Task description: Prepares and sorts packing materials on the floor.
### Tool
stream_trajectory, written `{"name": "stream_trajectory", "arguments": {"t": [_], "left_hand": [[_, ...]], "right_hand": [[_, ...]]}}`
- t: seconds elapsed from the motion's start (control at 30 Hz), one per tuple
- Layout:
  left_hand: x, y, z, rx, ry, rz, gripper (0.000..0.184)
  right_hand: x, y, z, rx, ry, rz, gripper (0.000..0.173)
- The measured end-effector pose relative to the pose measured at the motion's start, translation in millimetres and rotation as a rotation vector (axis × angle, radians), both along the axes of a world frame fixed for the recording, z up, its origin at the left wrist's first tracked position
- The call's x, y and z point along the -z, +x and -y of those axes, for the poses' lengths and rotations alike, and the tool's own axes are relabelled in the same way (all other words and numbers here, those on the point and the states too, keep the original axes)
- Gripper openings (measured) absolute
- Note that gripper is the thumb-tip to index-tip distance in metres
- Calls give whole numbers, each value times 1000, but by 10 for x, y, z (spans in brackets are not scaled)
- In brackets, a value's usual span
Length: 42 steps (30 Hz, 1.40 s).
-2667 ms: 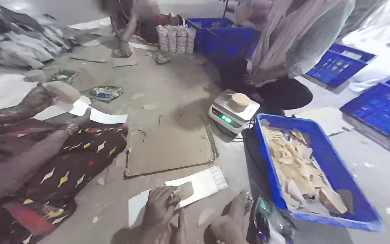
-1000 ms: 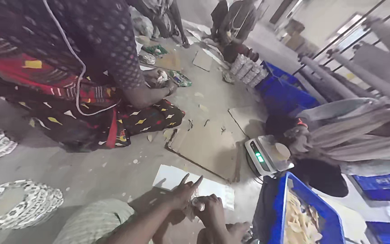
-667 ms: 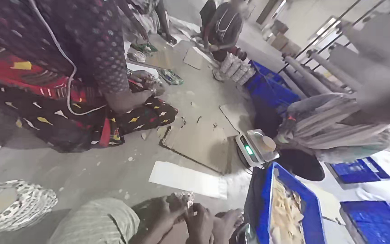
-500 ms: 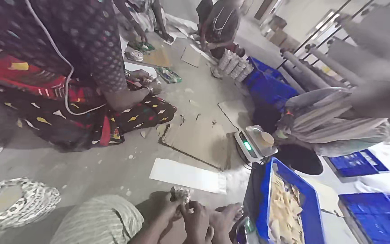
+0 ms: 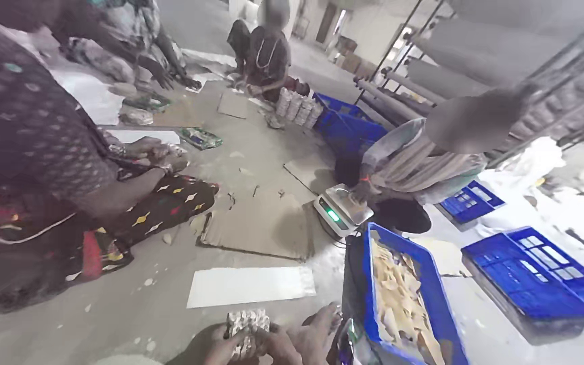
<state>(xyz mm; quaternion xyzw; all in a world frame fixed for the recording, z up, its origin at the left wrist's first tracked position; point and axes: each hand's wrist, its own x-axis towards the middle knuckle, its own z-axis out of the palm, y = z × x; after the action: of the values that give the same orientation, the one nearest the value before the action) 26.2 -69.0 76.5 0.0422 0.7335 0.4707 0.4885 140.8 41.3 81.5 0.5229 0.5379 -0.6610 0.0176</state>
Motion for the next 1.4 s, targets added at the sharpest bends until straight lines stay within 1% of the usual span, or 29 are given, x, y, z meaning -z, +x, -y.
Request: {"name": "stream_trajectory", "arguments": {"t": [0.03,0.1,0.17,0.27,0.3,0.4,0.5,0.57,0.63,0.77,0.9,1.03,1.13,1.2,1.27,1.33,1.4], "left_hand": [[30,2,4,7,-8,-12,47],[102,-4,28,34,-24,-42,48],[220,-32,42,99,-58,-124,49],[281,-31,51,160,-75,-202,46],[274,-8,68,152,-66,-217,44],[139,57,150,151,-76,-249,43],[42,48,126,145,-47,-181,39],[54,42,108,121,-46,-168,35],[49,47,85,120,-75,-213,32],[-150,91,100,94,-44,-215,26],[-5,63,128,107,-59,-206,29],[121,15,175,125,-45,-164,34],[90,33,146,126,-90,-193,34],[-15,41,121,133,-108,-231,34],[9,49,142,154,-134,-281,38],[40,47,141,172,-159,-277,41],[62,15,108,192,-185,-259,44]], "right_hand": [[5,6,-12,-14,-5,-12,30],[96,5,-15,-12,11,-23,29],[29,9,0,28,16,-20,25],[-75,24,19,89,26,10,19],[-86,30,28,79,42,34,20],[120,77,121,65,100,31,23],[216,114,196,120,119,-16,26],[185,97,231,156,126,-2,26],[154,79,244,178,146,22,24],[56,93,272,171,170,22,23],[159,85,297,168,154,58,28],[179,117,305,176,134,44,22],[108,94,301,199,141,69,23],[90,93,276,185,154,77,27],[172,113,297,186,156,59,28],[275,127,319,193,153,41,28],[279,109,308,207,168,33,29]]}}
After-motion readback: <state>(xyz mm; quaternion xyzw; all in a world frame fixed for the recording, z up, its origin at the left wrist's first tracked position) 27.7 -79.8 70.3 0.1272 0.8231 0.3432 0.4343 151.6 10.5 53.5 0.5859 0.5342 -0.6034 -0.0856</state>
